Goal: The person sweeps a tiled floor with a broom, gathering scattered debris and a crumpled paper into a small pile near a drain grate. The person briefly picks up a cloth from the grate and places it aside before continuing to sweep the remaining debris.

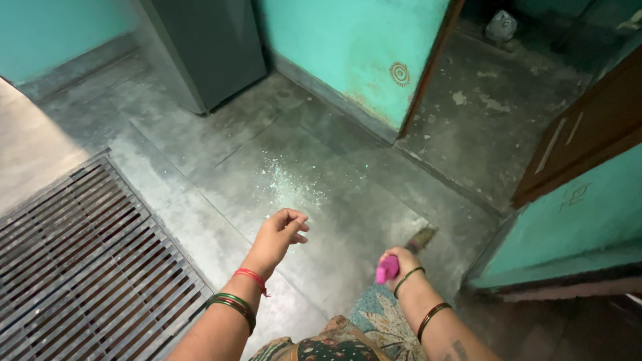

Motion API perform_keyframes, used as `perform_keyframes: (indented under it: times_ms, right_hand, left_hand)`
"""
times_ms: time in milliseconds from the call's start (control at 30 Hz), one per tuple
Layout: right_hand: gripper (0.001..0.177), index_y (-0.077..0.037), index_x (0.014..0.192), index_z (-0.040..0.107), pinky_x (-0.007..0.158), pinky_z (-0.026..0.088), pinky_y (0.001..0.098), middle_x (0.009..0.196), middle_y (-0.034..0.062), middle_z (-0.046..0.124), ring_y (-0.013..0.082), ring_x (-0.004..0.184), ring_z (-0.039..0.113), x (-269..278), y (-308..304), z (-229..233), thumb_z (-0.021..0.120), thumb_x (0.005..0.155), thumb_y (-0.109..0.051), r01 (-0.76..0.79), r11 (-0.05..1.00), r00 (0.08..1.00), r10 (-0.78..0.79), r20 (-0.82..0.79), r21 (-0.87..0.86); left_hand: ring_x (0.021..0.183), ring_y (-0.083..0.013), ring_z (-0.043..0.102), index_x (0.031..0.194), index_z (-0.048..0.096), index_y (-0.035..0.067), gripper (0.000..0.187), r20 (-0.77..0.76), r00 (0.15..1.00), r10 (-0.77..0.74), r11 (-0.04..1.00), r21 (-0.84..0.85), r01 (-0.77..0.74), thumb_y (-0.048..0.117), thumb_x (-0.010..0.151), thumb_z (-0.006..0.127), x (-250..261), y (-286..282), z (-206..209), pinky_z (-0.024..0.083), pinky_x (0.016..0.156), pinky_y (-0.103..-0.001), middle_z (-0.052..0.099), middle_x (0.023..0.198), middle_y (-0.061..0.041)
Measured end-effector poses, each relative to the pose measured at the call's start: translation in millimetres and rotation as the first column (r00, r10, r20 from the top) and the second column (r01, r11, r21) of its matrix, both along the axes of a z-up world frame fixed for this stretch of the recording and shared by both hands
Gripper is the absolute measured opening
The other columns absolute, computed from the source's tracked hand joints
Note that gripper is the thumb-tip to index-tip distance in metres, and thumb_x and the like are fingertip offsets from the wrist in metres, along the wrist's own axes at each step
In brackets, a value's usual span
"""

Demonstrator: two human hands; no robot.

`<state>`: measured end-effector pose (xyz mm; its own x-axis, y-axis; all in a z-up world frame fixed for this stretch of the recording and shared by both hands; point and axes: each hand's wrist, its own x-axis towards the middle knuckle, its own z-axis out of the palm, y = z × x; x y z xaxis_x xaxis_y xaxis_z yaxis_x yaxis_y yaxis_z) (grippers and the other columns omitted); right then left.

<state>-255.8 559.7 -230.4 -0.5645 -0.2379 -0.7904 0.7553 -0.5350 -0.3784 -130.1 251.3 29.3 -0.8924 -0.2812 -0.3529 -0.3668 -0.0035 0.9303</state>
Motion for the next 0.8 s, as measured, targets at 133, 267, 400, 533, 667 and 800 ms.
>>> perform_keyframes:
  times_ms: [133,267,400,533,667,800]
  right_hand:
    - [0.012,-0.002,0.082,0.052,0.049,0.051,0.0341,0.064,0.0113,0.060,0.0233,0.053,0.059,1.0,2.6,-11.3,0.062,0.081,-0.010,-0.315,0.947,0.949,0.316,-0.015,0.060]
    - [0.012,0.000,0.092,0.059,0.049,0.049,0.0274,0.069,0.0061,0.060,0.0150,0.055,0.056,-22.8,25.5,-3.2,0.069,0.093,-0.007,-0.498,0.867,0.864,0.495,0.087,0.016]
    - [0.016,-0.001,0.095,0.060,0.044,0.047,0.0241,0.070,0.0027,0.060,0.0117,0.054,0.056,-41.4,52.9,21.4,0.064,0.097,-0.016,-0.460,0.878,0.882,0.469,0.042,-0.134]
    - [0.018,-0.005,0.091,0.061,0.040,0.045,0.0265,0.064,-0.0018,0.058,0.0110,0.050,0.056,-51.0,52.2,38.6,0.063,0.090,-0.023,-0.482,0.873,0.875,0.483,-0.002,-0.076]
    - [0.017,-0.003,0.090,0.059,0.044,0.047,0.0297,0.068,0.0013,0.059,0.0146,0.054,0.058,-61.0,53.9,22.9,0.062,0.091,-0.019,-0.251,0.952,0.966,0.258,-0.015,0.177]
    - [0.013,-0.008,0.081,0.053,0.049,0.054,0.0331,0.066,0.0065,0.059,0.0198,0.054,0.059,-72.2,50.6,10.2,0.062,0.087,-0.014,-0.150,0.986,0.986,0.155,-0.069,0.077]
  left_hand:
    - [0.081,-0.0182,0.072,0.107,0.067,0.004,0.025,-0.037,0.999,-0.007,0.999,0.031,0.008,0.027,0.097,0.062,-9.5,3.3,-7.8,0.054,0.078,-0.031,0.073,0.097,-0.008]
    - [0.080,-0.0181,0.072,0.107,0.067,0.004,0.024,-0.043,0.999,-0.006,0.998,0.062,0.009,0.025,0.096,0.063,-22.5,7.0,-9.9,0.056,0.079,-0.032,0.073,0.096,-0.008]
    - [0.079,-0.0179,0.071,0.106,0.066,0.004,0.024,-0.030,0.999,-0.016,0.998,0.061,0.018,0.026,0.097,0.062,-29.5,5.5,-12.8,0.054,0.078,-0.032,0.073,0.096,-0.007]
    - [0.079,-0.0175,0.069,0.106,0.066,0.004,0.023,-0.090,0.996,0.003,0.991,0.135,0.009,0.025,0.098,0.063,-47.5,-1.2,-16.4,0.057,0.080,-0.032,0.071,0.096,-0.008]
    - [0.079,-0.0169,0.069,0.106,0.067,0.004,0.023,-0.095,0.995,-0.007,0.991,0.133,0.020,0.024,0.097,0.062,-69.5,-13.8,-16.9,0.055,0.079,-0.032,0.073,0.097,-0.008]
    - [0.078,-0.0174,0.069,0.109,0.068,0.005,0.023,-0.119,0.993,0.005,0.984,0.175,0.016,0.024,0.097,0.061,-100.2,-28.6,-24.1,0.058,0.081,-0.031,0.072,0.097,-0.008]
